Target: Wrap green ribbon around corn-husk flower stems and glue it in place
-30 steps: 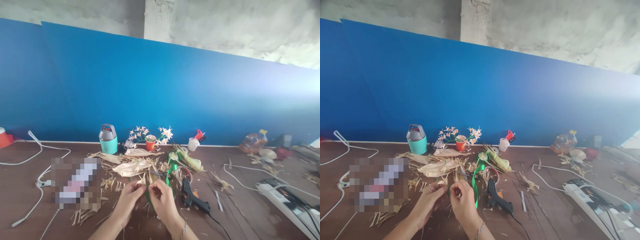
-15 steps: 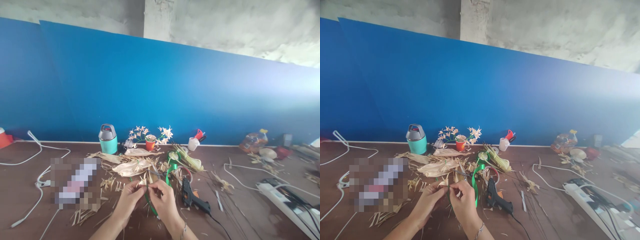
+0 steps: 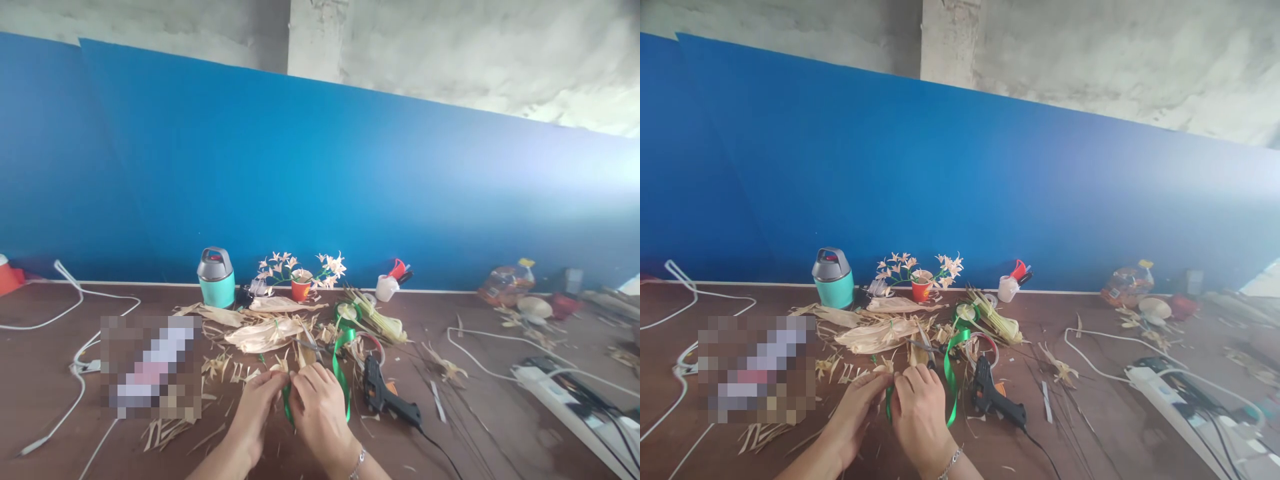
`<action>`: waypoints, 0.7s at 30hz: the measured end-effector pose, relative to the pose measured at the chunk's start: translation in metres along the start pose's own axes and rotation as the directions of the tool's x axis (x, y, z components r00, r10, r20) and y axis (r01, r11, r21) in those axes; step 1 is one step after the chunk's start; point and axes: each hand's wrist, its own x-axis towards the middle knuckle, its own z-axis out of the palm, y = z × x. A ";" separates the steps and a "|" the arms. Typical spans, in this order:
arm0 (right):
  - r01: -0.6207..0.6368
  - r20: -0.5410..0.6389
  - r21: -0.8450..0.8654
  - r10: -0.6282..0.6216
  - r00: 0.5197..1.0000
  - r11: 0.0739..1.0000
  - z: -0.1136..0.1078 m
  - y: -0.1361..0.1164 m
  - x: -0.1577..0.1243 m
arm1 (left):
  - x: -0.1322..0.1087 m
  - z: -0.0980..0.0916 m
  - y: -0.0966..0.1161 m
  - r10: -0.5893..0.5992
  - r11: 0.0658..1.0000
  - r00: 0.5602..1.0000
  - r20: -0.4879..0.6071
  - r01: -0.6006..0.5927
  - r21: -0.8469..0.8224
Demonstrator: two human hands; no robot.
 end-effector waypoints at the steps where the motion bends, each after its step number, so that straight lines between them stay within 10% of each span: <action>1: 0.004 0.020 -0.011 -0.003 1.000 1.000 0.000 0.000 0.000 | -0.001 0.001 0.001 -0.019 1.000 1.000 -0.016 0.019 -0.018; 14: -0.016 0.107 -0.045 0.021 0.994 0.999 0.002 -0.003 -0.003 | -0.003 0.002 0.006 0.002 0.997 0.999 -0.036 -0.005 -0.071; 21: -0.323 0.161 0.474 0.280 0.946 0.819 -0.009 -0.004 0.005 | -0.003 0.001 0.014 0.147 0.989 0.989 0.036 -0.145 -0.042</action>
